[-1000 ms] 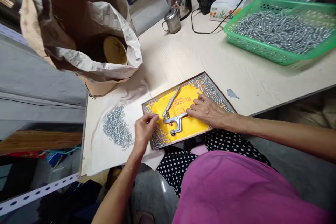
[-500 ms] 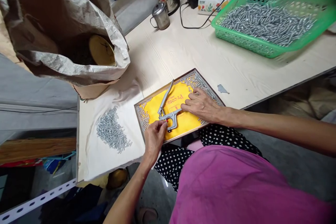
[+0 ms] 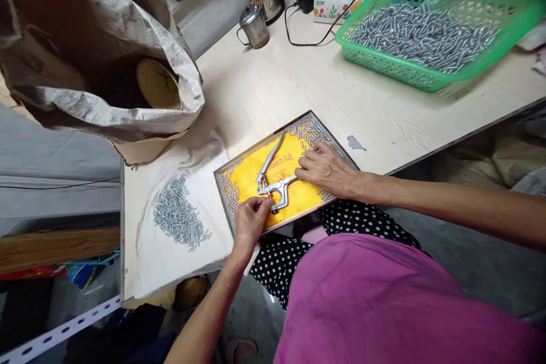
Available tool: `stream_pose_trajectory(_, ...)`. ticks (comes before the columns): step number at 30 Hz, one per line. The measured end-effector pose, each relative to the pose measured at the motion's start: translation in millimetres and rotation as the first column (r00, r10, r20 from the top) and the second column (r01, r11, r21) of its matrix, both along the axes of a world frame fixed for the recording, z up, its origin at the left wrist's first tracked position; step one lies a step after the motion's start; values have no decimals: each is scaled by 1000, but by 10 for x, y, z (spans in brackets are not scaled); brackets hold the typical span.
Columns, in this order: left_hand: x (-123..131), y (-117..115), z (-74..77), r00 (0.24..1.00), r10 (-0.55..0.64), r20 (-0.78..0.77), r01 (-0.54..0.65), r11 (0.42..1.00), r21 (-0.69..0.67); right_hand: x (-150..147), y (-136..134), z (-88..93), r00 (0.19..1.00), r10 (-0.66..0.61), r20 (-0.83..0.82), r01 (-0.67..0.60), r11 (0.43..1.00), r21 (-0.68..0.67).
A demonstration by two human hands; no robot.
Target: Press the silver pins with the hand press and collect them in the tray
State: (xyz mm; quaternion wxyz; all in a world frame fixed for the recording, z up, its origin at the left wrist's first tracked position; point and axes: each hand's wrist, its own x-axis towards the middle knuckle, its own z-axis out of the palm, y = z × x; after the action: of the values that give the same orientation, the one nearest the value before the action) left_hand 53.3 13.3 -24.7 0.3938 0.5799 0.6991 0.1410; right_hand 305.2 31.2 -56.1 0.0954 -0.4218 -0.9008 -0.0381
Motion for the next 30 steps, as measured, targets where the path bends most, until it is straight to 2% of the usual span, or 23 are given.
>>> stream_pose_trajectory(4, -13, 65, 24, 999, -38, -18, 37, 996, -79, -16, 4, 16, 1000, -2, 12, 3, 999, -33)
stream_pose_trajectory(9, -17, 73, 42, 999, -28, 17, 30, 985, -171, -44, -11, 54, 1000, 3, 23, -1, 996, -84)
stream_pose_trajectory(16, -2, -27, 5, 998, -66, 9, 66, 996, -61, -77, -26, 21, 999, -52, 9, 53, 993, -101)
stream_pose_trajectory(20, 45, -42, 23, 997, -56, -53, 54, 998, -44, -154, 200, 78, 996, -86, -34, 83, 994, -69)
stream_pose_trajectory(24, 85, -44, 42, 991, -76, -113, 75, 997, -13, -300, 522, 137, 998, -38, -41, 40, 999, 35)
stream_pose_trajectory(28, 82, -77, 7, 982, -112, -152, 120, 992, 43, -412, 777, 210, 991, 109, 84, -102, 991, -90)
stream_pose_trajectory(30, 75, -103, -20, 982, -109, -154, 119, 991, 58, -423, 836, 241, 985, 144, 92, -134, 985, -110)
